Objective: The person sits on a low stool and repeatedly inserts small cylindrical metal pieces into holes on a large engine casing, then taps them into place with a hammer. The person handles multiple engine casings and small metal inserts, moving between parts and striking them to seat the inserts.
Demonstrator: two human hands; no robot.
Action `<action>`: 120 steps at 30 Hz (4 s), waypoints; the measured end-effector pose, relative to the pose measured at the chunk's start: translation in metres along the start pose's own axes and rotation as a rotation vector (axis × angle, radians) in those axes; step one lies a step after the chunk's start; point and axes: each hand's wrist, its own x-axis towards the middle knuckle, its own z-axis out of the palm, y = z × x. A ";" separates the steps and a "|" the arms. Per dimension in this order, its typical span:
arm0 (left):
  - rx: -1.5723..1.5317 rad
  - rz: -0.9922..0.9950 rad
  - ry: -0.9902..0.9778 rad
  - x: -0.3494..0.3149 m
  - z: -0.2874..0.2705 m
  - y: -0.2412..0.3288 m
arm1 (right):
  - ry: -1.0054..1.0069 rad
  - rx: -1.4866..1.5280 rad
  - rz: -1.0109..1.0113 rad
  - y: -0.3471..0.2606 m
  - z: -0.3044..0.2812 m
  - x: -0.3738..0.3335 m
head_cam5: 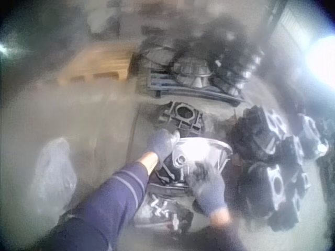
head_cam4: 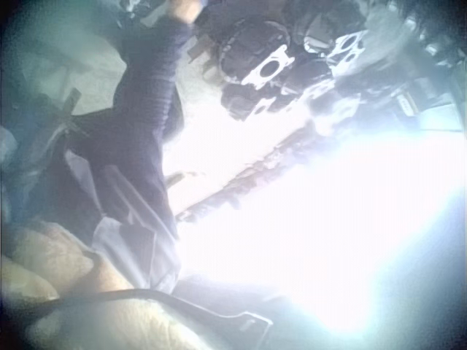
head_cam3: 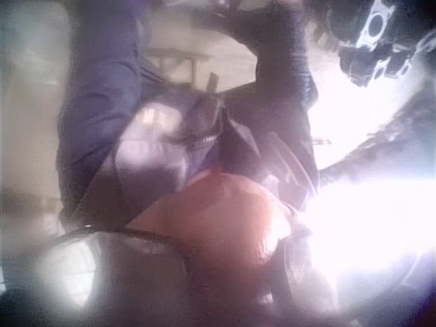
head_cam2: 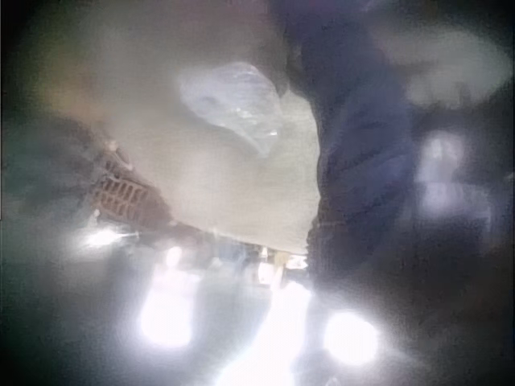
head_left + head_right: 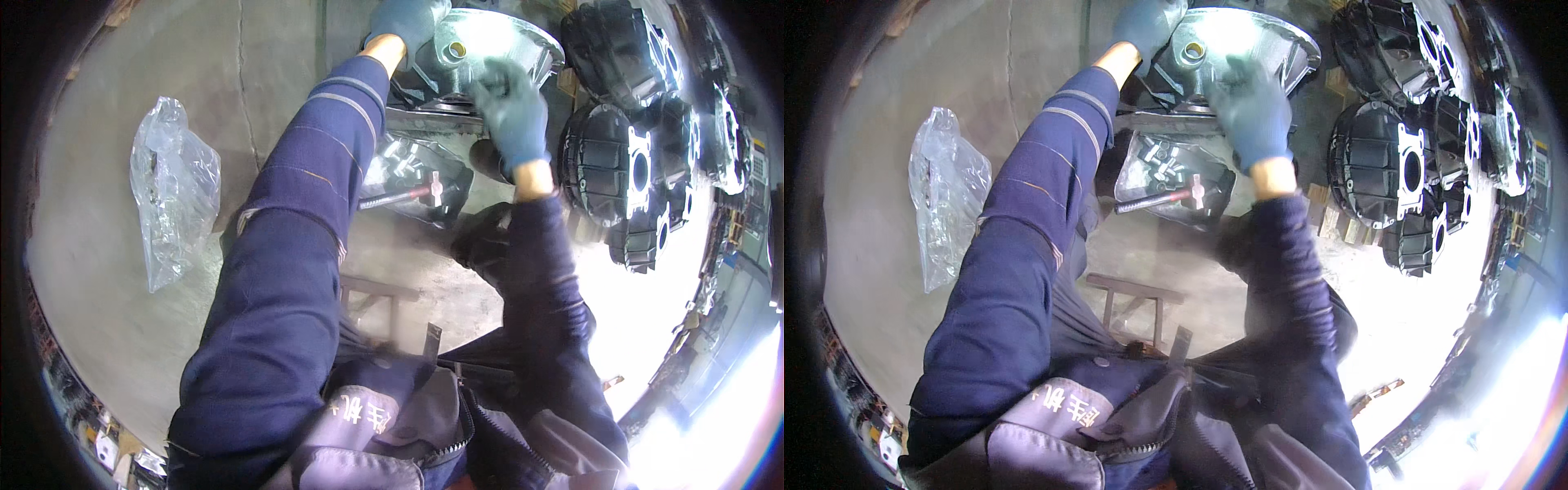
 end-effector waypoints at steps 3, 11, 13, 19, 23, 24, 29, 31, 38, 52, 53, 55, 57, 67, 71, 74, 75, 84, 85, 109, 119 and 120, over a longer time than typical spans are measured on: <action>-0.019 -0.025 0.067 0.004 0.014 -0.001 | 0.045 0.164 0.534 0.010 0.036 -0.095; -0.529 -0.273 0.167 0.012 0.036 -0.013 | -0.178 1.017 1.588 -0.009 0.160 -0.283; -0.473 -0.261 0.164 0.011 0.034 -0.013 | -0.209 1.036 1.663 -0.013 0.178 -0.277; -0.551 -0.499 0.091 0.006 0.013 -0.006 | -0.233 1.087 1.733 -0.025 0.211 -0.233; -0.481 -0.427 0.122 -0.001 0.003 0.002 | -0.349 1.059 1.680 -0.033 0.227 -0.236; -0.490 -0.433 0.134 -0.002 0.001 0.003 | -0.350 1.097 1.759 -0.033 0.232 -0.238; -0.509 -0.443 0.109 -0.001 -0.004 0.006 | -0.268 1.251 1.684 -0.028 0.251 -0.248; -0.493 -0.435 0.117 0.000 -0.004 0.007 | -0.309 1.222 1.746 -0.026 0.253 -0.253; -0.456 -0.425 0.088 -0.001 -0.001 0.006 | 0.006 1.614 1.897 -0.014 0.243 -0.297; -0.496 -0.450 -0.032 -0.005 -0.021 0.012 | -0.281 1.182 1.321 -0.007 0.074 -0.287; -0.518 -0.468 -0.041 -0.006 -0.021 0.012 | -0.218 1.156 1.333 -0.023 0.055 -0.281; -0.503 -0.416 -0.029 -0.007 -0.020 0.010 | -0.159 1.077 1.293 -0.045 0.015 -0.260; -0.418 -0.287 -0.006 -0.008 -0.018 0.008 | -0.163 1.025 1.154 -0.063 -0.019 -0.235; -0.536 -0.383 0.027 -0.004 -0.013 0.007 | 0.159 0.492 0.407 -0.100 -0.105 -0.098; -0.550 -0.390 -0.065 -0.004 -0.014 0.006 | 0.051 0.101 0.345 -0.090 -0.077 -0.074; -0.569 -0.350 -0.029 -0.004 -0.013 0.007 | -0.245 -0.152 0.419 -0.074 -0.059 -0.059; -0.570 -0.336 0.006 -0.004 -0.013 0.006 | -0.227 -0.213 0.436 -0.070 -0.059 -0.055; -0.531 -0.371 -0.063 -0.005 -0.016 0.009 | 0.126 0.114 0.321 -0.083 -0.091 -0.063; -0.515 -0.372 -0.032 -0.005 -0.016 0.008 | 0.133 0.189 0.311 -0.081 -0.087 -0.064; -0.561 -0.363 0.127 0.009 0.017 0.002 | -0.075 0.450 0.593 -0.062 -0.044 -0.139; -0.481 -0.347 0.107 0.000 0.007 -0.004 | -0.423 1.073 1.535 -0.055 0.105 -0.287; -0.473 -0.349 0.106 0.001 0.009 -0.005 | -0.424 1.105 1.549 -0.052 0.116 -0.290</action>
